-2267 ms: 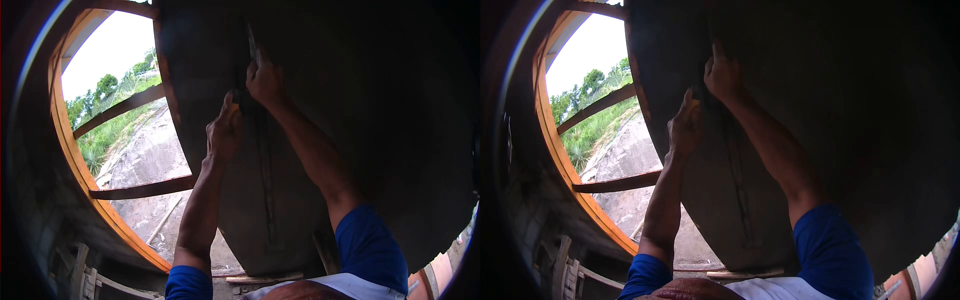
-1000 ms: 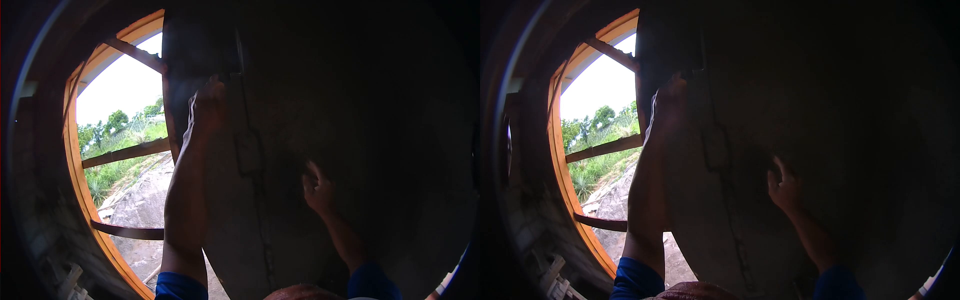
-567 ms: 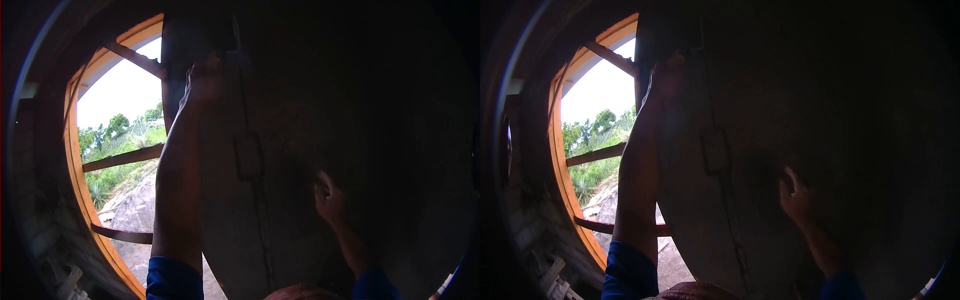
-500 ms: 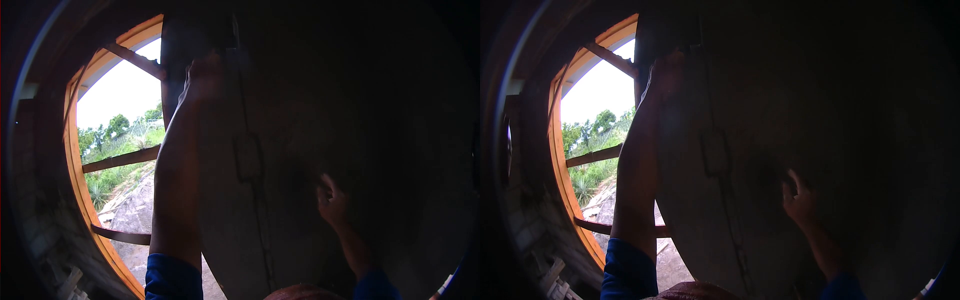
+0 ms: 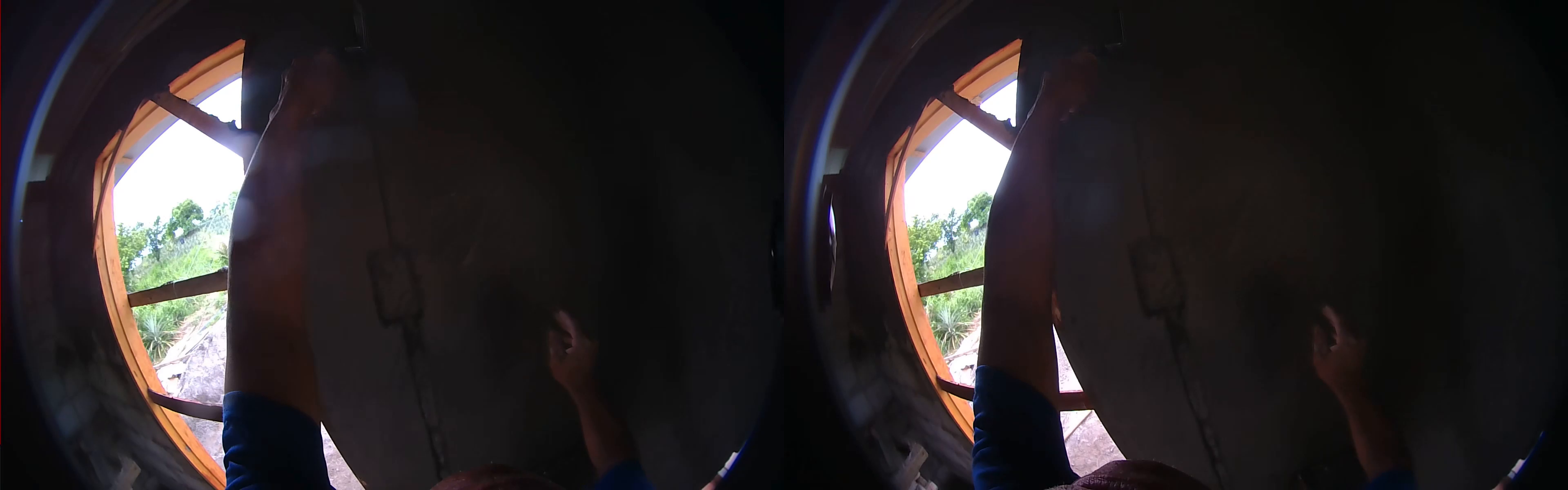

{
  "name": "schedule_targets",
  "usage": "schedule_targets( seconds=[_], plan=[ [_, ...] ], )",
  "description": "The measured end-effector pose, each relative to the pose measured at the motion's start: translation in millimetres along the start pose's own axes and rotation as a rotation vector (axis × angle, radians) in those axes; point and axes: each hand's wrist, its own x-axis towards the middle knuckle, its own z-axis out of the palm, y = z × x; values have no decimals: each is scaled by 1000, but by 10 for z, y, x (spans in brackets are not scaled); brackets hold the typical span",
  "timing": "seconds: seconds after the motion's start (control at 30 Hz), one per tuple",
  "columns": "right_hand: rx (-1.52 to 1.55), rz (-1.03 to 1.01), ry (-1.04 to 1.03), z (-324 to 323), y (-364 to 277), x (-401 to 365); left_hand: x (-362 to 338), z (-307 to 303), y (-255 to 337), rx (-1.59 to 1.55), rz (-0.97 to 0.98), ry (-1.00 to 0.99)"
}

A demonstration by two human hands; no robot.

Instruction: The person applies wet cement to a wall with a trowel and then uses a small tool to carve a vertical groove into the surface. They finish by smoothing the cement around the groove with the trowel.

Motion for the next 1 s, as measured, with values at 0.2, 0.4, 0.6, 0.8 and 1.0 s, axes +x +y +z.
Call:
schedule_targets(
  seconds=[0.2,0.4,0.6,0.8,1.0],
  plan=[
    [-98,2,-38,-79,270,-89,312,257,-302,49,144,305],
    [-8,148,-127,-55,540,-620,-1298,-133,223,-1092,-358,236],
    [122,278,-247,54,515,-1175,-3787,-244,1005,-1000,-532,34],
    [108,314,-328,131,326,-1279,-4308,-319,1154,-1047,-613,-97],
    [69,259,-363,139,356,-1466,-4259,-257,1187,-855,-625,-224]
  ],
)
